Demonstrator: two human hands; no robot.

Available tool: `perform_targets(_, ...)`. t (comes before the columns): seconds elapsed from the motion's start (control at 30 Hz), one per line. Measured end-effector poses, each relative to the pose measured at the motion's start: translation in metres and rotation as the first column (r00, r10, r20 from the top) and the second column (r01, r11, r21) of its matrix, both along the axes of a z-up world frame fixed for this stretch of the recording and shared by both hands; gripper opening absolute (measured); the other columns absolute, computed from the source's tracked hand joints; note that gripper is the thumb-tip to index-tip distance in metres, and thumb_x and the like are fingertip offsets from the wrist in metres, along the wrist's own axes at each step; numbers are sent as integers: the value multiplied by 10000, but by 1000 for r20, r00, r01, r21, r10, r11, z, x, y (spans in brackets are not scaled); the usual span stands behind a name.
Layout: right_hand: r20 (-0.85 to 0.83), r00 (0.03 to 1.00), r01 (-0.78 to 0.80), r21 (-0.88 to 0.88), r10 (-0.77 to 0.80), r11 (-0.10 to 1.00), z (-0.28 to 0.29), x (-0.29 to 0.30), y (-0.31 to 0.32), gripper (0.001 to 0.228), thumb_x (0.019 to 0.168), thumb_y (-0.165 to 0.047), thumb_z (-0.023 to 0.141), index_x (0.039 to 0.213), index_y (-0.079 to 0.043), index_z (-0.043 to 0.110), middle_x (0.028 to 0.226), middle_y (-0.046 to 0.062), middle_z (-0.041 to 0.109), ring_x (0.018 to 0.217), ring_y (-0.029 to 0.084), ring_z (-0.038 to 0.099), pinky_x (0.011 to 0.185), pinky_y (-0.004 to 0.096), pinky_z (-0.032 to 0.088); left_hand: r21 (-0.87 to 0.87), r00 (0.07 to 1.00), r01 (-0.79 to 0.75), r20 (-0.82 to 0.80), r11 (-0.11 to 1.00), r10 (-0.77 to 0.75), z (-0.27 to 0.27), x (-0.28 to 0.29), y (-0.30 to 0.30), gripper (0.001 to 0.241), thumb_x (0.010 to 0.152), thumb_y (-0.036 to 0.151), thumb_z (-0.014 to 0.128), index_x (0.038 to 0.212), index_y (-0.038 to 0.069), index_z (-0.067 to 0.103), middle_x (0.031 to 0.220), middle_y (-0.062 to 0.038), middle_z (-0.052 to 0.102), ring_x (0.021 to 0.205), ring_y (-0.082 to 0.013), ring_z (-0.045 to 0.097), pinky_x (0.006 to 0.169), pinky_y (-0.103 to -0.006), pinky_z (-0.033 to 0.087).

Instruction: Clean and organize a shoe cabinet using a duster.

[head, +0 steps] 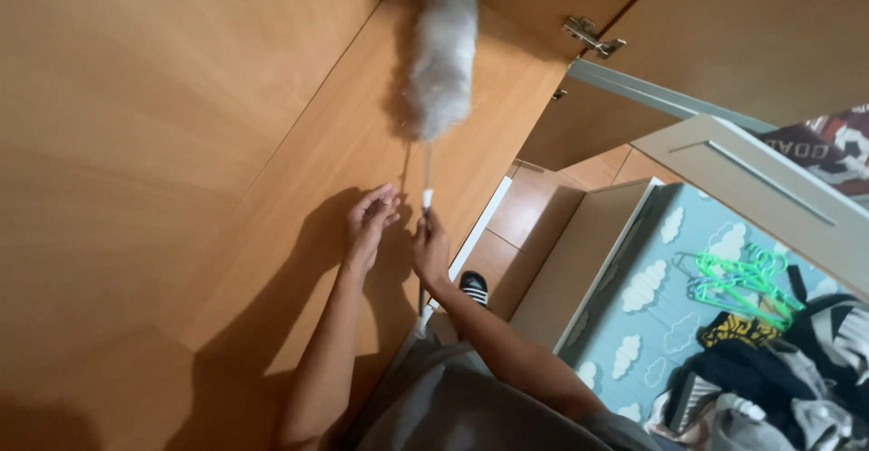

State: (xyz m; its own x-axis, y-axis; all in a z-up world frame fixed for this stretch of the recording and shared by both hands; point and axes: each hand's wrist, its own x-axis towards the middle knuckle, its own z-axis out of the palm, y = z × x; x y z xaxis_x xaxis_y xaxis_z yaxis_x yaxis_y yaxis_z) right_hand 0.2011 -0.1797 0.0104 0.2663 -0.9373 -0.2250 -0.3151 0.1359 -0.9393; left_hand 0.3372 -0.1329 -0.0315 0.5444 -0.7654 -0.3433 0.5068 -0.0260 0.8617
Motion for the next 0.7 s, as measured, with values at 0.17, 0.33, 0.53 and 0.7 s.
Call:
perform_targets(0.17, -171, 913, -328, 231, 370, 916, -19, -74, -42, 355, 1039, -171, 538, 1354, -64, 660, 655, 49, 595, 563, 154, 526, 508, 358, 416, 39, 997, -55, 50, 998, 53, -15, -28, 2, 352, 995, 235, 678, 1310, 80, 670, 1219, -36, 711, 1087, -131, 682, 874, -311, 590)
perform_targets(0.33, -180, 950, -257, 20, 256, 966, -3, -146, -135, 451, 1010, -184, 547, 1450, -87, 553, 657, 73, 618, 593, 128, 553, 545, 338, 485, 62, 976, -216, 33, 974, 215, -53, -61, -6, 351, 967, 219, 706, 1277, 55, 685, 1203, -45, 727, 1068, -142, 692, 858, -303, 583)
perform_targets(0.53, -156, 711, -702, -219, 686, 677, -85, -196, -153, 434, 1010, -53, 540, 1442, -37, 575, 1029, 211, 708, 835, 207, 638, 758, 371, 519, -79, 803, -563, 183, 822, 568, -63, -131, -28, 307, 969, 126, 713, 1260, 38, 678, 1187, -29, 705, 1066, -95, 661, 905, -245, 554)
perform_targets(0.7, -86, 458, -888, -88, 885, 451, -18, -234, -168, 500, 958, -4, 575, 1457, -36, 567, 1064, 182, 733, 849, 127, 662, 725, 324, 548, -105, 315, -906, 478, 410, 820, -88, -208, -18, 200, 1030, 53, 737, 1221, -5, 749, 965, -14, 614, 837, -78, 511, 735, -231, 427)
